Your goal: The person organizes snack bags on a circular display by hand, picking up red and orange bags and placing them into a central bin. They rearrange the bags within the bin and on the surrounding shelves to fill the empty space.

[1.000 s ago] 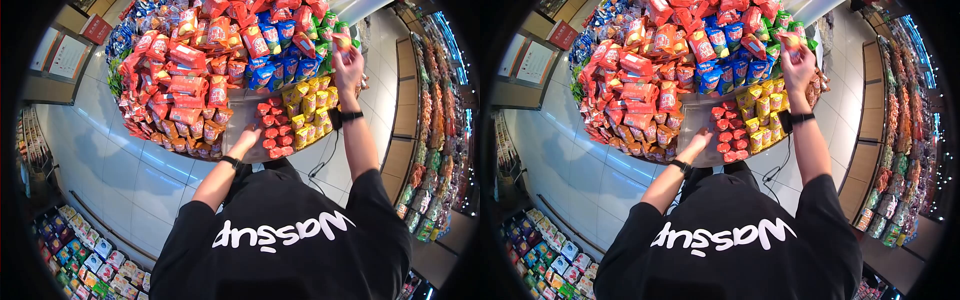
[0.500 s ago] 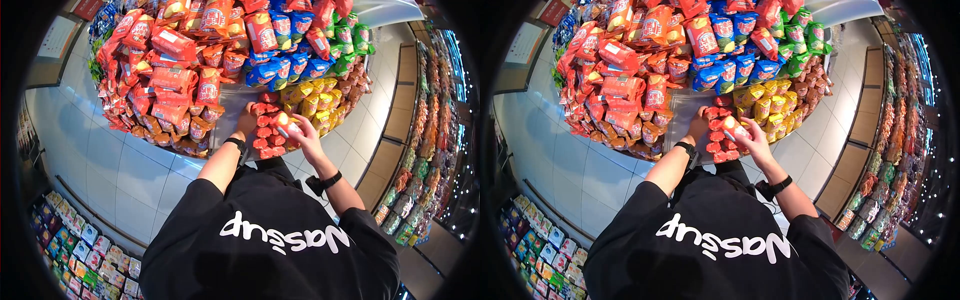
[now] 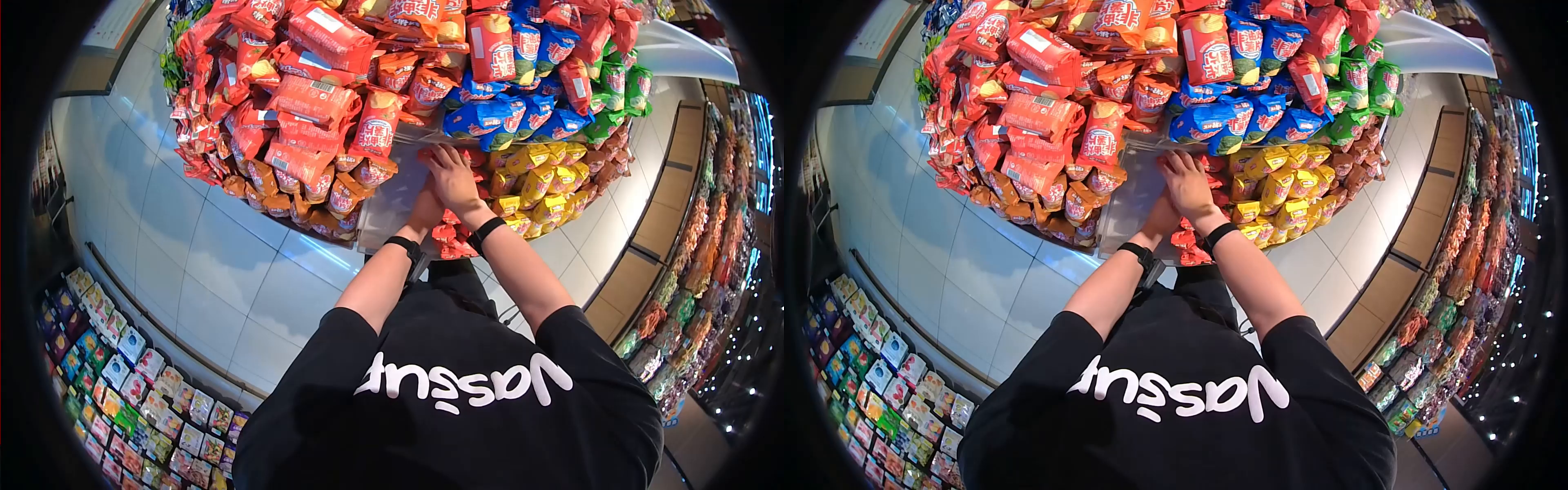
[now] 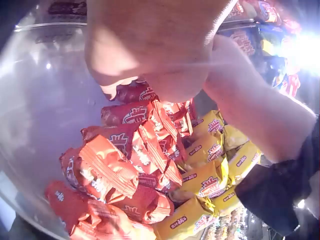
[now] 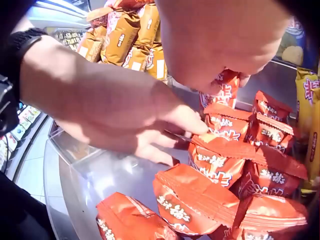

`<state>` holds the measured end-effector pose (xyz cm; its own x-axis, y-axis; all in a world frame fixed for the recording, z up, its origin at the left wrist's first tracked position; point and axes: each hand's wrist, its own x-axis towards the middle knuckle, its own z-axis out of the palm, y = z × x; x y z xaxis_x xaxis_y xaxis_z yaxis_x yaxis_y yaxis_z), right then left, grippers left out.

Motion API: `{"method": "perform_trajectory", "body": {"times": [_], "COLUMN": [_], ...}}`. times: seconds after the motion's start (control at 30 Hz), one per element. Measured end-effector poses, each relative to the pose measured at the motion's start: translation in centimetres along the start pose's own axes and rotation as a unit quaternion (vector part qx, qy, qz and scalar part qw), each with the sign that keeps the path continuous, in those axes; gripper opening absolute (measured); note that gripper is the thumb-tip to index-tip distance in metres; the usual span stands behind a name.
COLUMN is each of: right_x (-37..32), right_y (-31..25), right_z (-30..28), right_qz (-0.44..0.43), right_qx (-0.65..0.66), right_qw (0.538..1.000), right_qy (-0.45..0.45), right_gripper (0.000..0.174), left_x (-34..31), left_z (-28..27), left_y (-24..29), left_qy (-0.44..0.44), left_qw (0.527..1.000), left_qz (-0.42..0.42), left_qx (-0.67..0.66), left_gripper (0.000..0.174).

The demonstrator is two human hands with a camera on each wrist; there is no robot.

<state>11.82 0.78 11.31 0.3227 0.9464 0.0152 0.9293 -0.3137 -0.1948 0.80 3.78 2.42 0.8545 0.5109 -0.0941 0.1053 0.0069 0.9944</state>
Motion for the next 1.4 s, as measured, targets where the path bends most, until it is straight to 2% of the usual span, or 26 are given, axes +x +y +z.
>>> {"method": "perform_trajectory", "body": {"times": [0.03, 0.07, 0.13, 0.2, 0.27, 0.33, 0.4, 0.5, 0.57, 0.6, 0.63, 0.77, 0.9, 0.97, 1.1, 1.3, 1.4], "right_x": [-0.1, -0.4, -0.8, -1.1, -1.7, -3.3, -5.5, -9.2, -11.6, -12.7, -13.7, -16.8, -18.4, -18.9, -20.1, -21.5, -23.0], "right_y": [0.4, 0.7, 0.7, 0.3, -1.1, -1.8, -2.1, -1.6, -1.8, -1.8, -1.7, -1.4, -1.0, -0.6, 0.3, 2.9, 4.7], "right_z": [0.5, 0.9, 1.3, 0.8, -1.7, -3.6, -5.1, -6.6, -7.9, -8.1, -8.3, -8.7, -8.7, -8.8, -9.0, -10.8, -11.0], "right_qz": [0.011, 0.022, 0.013, 0.016, 0.028, 0.051, 0.057, 0.065, 0.076, 0.08, 0.085, 0.105, 0.125, 0.131, 0.121, 0.087, 0.075], "right_qx": [-0.001, -0.001, -0.015, -0.009, 0.015, 0.061, 0.1, 0.102, 0.134, 0.153, 0.172, 0.208, 0.21, 0.218, 0.246, 0.282, 0.273], "right_qw": [0.999, 0.996, 0.998, 0.999, 0.999, 0.997, 0.993, 0.992, 0.987, 0.984, 0.98, 0.97, 0.968, 0.966, 0.96, 0.953, 0.957], "right_qy": [-0.043, -0.085, -0.064, -0.035, -0.003, -0.011, 0.009, -0.043, -0.039, -0.04, -0.041, -0.065, -0.055, -0.051, -0.063, -0.074, -0.054], "right_gripper": [0.044, 0.047, 0.054, 0.06, 0.065, 0.066, 0.064, 0.061, 0.058, 0.058, 0.058, 0.058, 0.055, 0.055, 0.055, 0.053, 0.052], "left_x": [0.0, -0.1, -0.2, 0.2, 1.5, 3.0, 3.4, 3.9, 3.7, 3.5, 3.2, 2.4, 3.8, 4.5, 3.9, -2.7, -5.5], "left_z": [-0.2, -0.5, -1.2, -2.2, -1.9, -0.6, 0.4, 1.3, 1.4, 0.0, -0.8, -0.9, 1.8, 0.9, -1.6, -0.3, 2.5], "left_y": [0.5, 0.9, 0.9, 0.8, -0.4, -2.8, -3.1, -2.2, -1.1, 2.0, 3.0, 1.4, -1.3, 0.4, -0.6, -0.6, 0.2], "left_qy": [0.01, 0.038, 0.09, 0.063, 0.048, 0.043, 0.008, -0.048, -0.085, -0.079, -0.057, 0.01, -0.021, -0.067, -0.021, 0.03, 0.043], "left_qw": [1.0, 0.997, 0.973, 0.988, 0.994, 0.968, 0.971, 0.969, 0.963, 0.96, 0.964, 0.979, 0.976, 0.971, 0.939, 0.897, 0.878], "left_qz": [-0.001, -0.069, -0.2, -0.091, -0.091, -0.196, -0.213, -0.237, -0.255, -0.269, -0.258, -0.205, -0.216, -0.228, -0.265, -0.403, -0.429], "left_qx": [-0.002, 0.022, 0.069, 0.111, 0.036, -0.153, -0.111, -0.043, 0.005, -0.004, 0.005, 0.009, -0.027, 0.006, -0.217, -0.179, -0.207], "left_gripper": [0.064, 0.065, 0.066, 0.066, 0.067, 0.071, 0.072, 0.075, 0.076, 0.075, 0.075, 0.074, 0.074, 0.075, 0.076, 0.072, 0.07]}}
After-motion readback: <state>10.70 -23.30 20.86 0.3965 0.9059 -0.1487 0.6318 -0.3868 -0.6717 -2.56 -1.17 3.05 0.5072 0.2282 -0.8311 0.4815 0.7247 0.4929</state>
